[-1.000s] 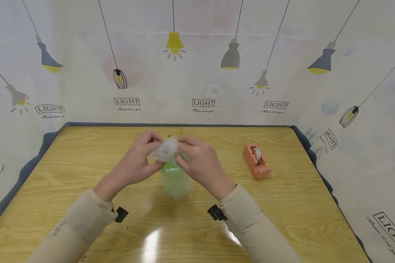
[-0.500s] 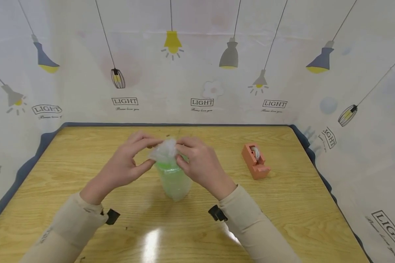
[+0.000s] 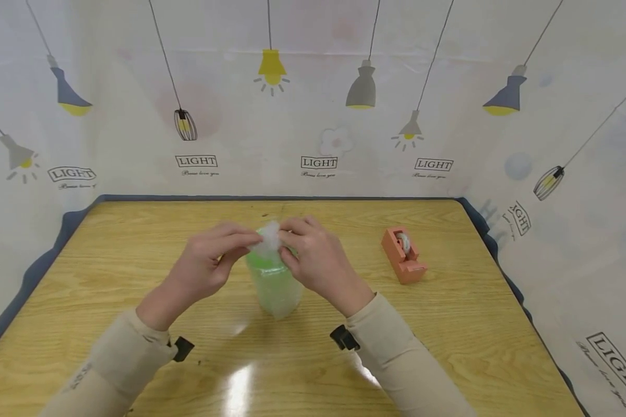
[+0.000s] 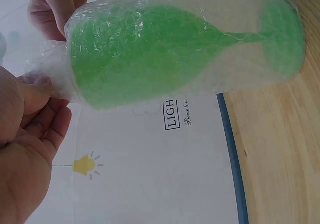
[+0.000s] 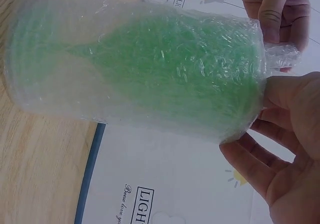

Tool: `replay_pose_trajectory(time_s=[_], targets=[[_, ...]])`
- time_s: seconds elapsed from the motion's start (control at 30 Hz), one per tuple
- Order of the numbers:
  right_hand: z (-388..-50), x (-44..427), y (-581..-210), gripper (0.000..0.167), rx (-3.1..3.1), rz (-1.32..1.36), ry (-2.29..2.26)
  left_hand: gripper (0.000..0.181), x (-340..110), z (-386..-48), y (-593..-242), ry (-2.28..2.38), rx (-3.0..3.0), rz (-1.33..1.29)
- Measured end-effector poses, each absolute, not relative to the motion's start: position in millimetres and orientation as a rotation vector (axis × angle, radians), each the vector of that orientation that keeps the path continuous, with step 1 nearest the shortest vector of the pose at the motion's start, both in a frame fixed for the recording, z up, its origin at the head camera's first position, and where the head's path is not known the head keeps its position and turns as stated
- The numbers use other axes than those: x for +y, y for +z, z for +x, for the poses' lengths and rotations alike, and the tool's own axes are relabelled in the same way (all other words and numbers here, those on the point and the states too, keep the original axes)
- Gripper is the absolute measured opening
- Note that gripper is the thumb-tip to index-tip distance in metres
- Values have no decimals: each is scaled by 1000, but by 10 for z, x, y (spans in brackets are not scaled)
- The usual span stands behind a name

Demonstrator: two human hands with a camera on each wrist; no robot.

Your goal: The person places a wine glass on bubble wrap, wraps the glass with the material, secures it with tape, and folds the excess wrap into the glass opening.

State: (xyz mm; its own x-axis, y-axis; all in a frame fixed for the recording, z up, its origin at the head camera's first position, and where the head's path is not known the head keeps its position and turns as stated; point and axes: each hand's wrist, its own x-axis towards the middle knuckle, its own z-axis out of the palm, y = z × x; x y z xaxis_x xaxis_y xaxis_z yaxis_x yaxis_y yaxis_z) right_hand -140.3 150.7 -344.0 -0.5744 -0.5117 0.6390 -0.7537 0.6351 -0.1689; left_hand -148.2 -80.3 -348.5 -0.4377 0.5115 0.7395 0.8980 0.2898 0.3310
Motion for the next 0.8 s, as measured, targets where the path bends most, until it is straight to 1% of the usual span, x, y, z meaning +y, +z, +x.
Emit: replay_pose_trajectory(time_s=[0.17,0.3,0.6,0.67,0.8], targets=[[-1400,1514,-3450,17,-2302,999,577,33,-784,-1440,-3432,-915,-2150,-1274],[-1408,1533,-3474,17,-2270,1016,586,29,-772,-1431,-3399,-871,-2213,-1273],[-1426,1574,-3547,37,-2174,1044,766,24,-752,-1458,-3326,-811,-2337,-1257],[-1427,1574,-3547,38,-2163,1053,785,24,-754,-1460,-3322,-808,-2349,-1253],[-1425,1573,-3533,35,-2169,1069,807,21,-751,-1468,-3325,-840,-2353,-1235]])
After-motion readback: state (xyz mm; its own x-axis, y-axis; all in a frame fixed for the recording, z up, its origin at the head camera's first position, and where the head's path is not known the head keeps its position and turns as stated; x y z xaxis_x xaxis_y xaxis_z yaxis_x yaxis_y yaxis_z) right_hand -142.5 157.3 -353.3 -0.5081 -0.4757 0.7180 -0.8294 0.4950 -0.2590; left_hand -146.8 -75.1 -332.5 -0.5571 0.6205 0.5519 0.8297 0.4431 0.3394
